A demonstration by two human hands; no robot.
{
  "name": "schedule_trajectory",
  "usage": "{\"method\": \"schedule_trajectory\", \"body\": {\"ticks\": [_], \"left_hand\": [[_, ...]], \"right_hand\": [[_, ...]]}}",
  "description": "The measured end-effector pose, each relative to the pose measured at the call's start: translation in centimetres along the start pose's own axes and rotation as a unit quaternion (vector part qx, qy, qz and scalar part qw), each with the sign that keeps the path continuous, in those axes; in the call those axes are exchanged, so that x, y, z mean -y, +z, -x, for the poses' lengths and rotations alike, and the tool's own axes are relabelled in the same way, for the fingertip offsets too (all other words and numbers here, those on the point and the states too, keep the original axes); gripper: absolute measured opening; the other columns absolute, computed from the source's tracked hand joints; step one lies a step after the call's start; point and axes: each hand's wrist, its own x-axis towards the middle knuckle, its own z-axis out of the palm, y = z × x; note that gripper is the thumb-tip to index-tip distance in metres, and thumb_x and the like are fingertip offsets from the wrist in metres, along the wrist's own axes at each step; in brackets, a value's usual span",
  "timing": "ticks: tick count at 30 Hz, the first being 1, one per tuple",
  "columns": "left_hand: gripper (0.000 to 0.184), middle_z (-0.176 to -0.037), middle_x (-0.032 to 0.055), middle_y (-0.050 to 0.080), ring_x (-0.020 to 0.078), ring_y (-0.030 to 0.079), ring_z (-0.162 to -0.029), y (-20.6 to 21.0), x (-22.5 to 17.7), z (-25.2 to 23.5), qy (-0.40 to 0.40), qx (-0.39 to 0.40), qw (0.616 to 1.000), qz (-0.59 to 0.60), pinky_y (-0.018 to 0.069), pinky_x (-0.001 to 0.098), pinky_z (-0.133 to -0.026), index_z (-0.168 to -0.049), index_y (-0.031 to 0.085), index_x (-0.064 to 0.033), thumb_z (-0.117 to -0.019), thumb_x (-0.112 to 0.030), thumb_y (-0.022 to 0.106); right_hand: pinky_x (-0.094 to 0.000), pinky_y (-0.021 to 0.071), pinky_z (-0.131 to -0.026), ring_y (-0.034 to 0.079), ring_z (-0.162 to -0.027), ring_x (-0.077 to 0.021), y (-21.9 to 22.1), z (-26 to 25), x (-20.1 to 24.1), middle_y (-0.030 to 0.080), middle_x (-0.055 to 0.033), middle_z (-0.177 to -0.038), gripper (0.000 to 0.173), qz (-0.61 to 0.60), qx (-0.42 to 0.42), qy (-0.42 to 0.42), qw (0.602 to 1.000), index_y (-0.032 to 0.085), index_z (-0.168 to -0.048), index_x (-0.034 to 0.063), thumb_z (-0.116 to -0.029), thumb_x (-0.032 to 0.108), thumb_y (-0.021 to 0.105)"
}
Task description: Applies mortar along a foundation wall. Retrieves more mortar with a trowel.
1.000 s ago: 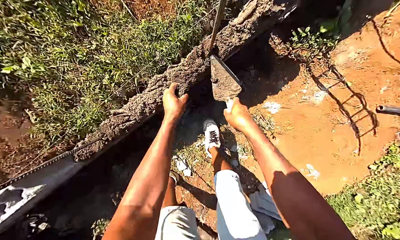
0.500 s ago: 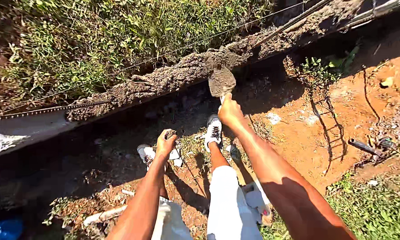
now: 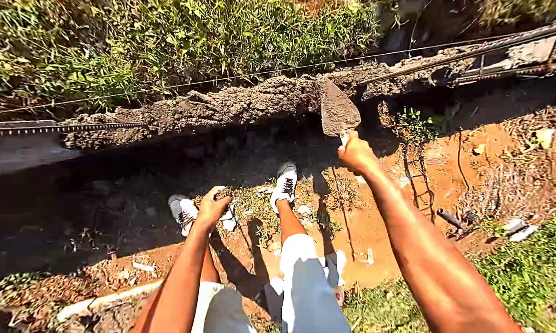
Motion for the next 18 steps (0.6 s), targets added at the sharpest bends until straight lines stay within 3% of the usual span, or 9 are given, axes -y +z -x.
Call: {"method": "schedule_trajectory", "body": {"ticks": [1,4,6,9,11,14,16,18], "left_hand": [[0.038,-0.103,0.0113,0.066,0.0162,0.062,-0.07,0.5,0.2,0.2,-0.003,0.009,1.0,-0.003,0.0547,0.0339,-0.061,-0.129,0.061,-0.007,-0.0918,-0.008,0.068],[0.038,-0.104,0.0112,0.067,0.016,0.063,-0.071,1.6,0.0,0.4,0.006,0.035,0.999,0.013,0.0552,0.0335,-0.061,-0.13,0.061,-0.0064,-0.0919,-0.008,0.067],[0.038,-0.101,0.0091,0.067,0.0135,0.061,-0.067,2.1,0.2,0.8,0.002,0.048,0.998,0.051,0.0528,0.0298,-0.058,-0.131,0.061,-0.0076,-0.0931,-0.008,0.065],[0.043,-0.102,0.0078,0.067,0.0117,0.058,-0.067,2.2,-1.3,0.4,-0.002,0.077,0.99,0.119,0.0501,0.0267,-0.057,-0.137,0.06,-0.0122,-0.0949,-0.007,0.064],[0.043,-0.101,0.0075,0.067,0.0111,0.058,-0.067,2.0,-2.9,-0.4,0.007,0.096,0.984,0.149,0.0501,0.0255,-0.058,-0.138,0.06,-0.0129,-0.096,-0.006,0.062],[0.041,-0.093,0.0059,0.065,0.0099,0.055,-0.063,1.2,-4.7,-1.3,0.021,0.097,0.977,0.187,0.0481,0.024,-0.057,-0.136,0.06,-0.0135,-0.0962,-0.003,0.062],[0.041,-0.089,0.0039,0.064,0.0079,0.053,-0.06,0.8,-5.0,-1.4,0.034,0.102,0.972,0.207,0.0465,0.0221,-0.053,-0.135,0.059,-0.0161,-0.0961,-0.004,0.062],[0.041,-0.089,0.0044,0.065,0.0085,0.054,-0.06,0.4,-5.6,-1.5,0.049,0.109,0.967,0.226,0.0478,0.0227,-0.053,-0.134,0.06,-0.0165,-0.0956,-0.004,0.063]], "right_hand": [[-0.0638,0.0555,-0.076,0.069,-0.089,-0.0471,1.3,-2.4,-2.1,0.066,-0.0332,-0.107,0.045,-0.035,-0.002,0.003,0.999,0.048,-0.137,-0.0065,-0.1045,0.024,0.052],[-0.0638,0.0556,-0.082,0.069,-0.098,-0.0464,3.9,-4.5,-0.2,0.063,-0.0319,-0.117,0.058,-0.101,0.088,0.072,0.988,0.035,-0.149,-0.0009,-0.1019,0.027,0.056],[-0.0652,0.0554,-0.08,0.068,-0.098,-0.0491,6.5,-2.5,0.8,0.064,-0.0329,-0.116,0.057,-0.102,0.094,0.056,0.989,0.034,-0.148,0.0001,-0.1032,0.029,0.054],[-0.0634,0.056,-0.081,0.07,-0.095,-0.0472,3.7,-3.2,-2.2,0.065,-0.032,-0.114,0.056,-0.023,0.13,0.025,0.991,0.034,-0.15,0.0008,-0.1046,0.027,0.054],[-0.0636,0.0557,-0.079,0.069,-0.092,-0.0471,1.8,-4.3,-2.8,0.064,-0.0328,-0.112,0.055,-0.051,0.113,0.038,0.991,0.036,-0.148,-0.0015,-0.1041,0.026,0.055],[-0.0675,0.0531,-0.085,0.065,-0.107,-0.0507,3.7,-3.0,1.8,0.063,-0.0334,-0.118,0.055,-0.098,0.074,0.031,0.992,0.035,-0.148,-0.0021,-0.1028,0.023,0.054],[-0.0677,0.0541,-0.08,0.067,-0.103,-0.0514,7.1,-1.7,3.4,0.065,-0.0323,-0.113,0.054,-0.085,0.098,-0.004,0.992,0.036,-0.146,0.0005,-0.1015,0.024,0.057],[-0.0671,0.0545,-0.075,0.068,-0.093,-0.0501,6.9,-2.4,1.9,0.067,-0.0316,-0.106,0.056,-0.079,0.113,-0.015,0.99,0.039,-0.146,0.0027,-0.1003,0.028,0.059]]}}
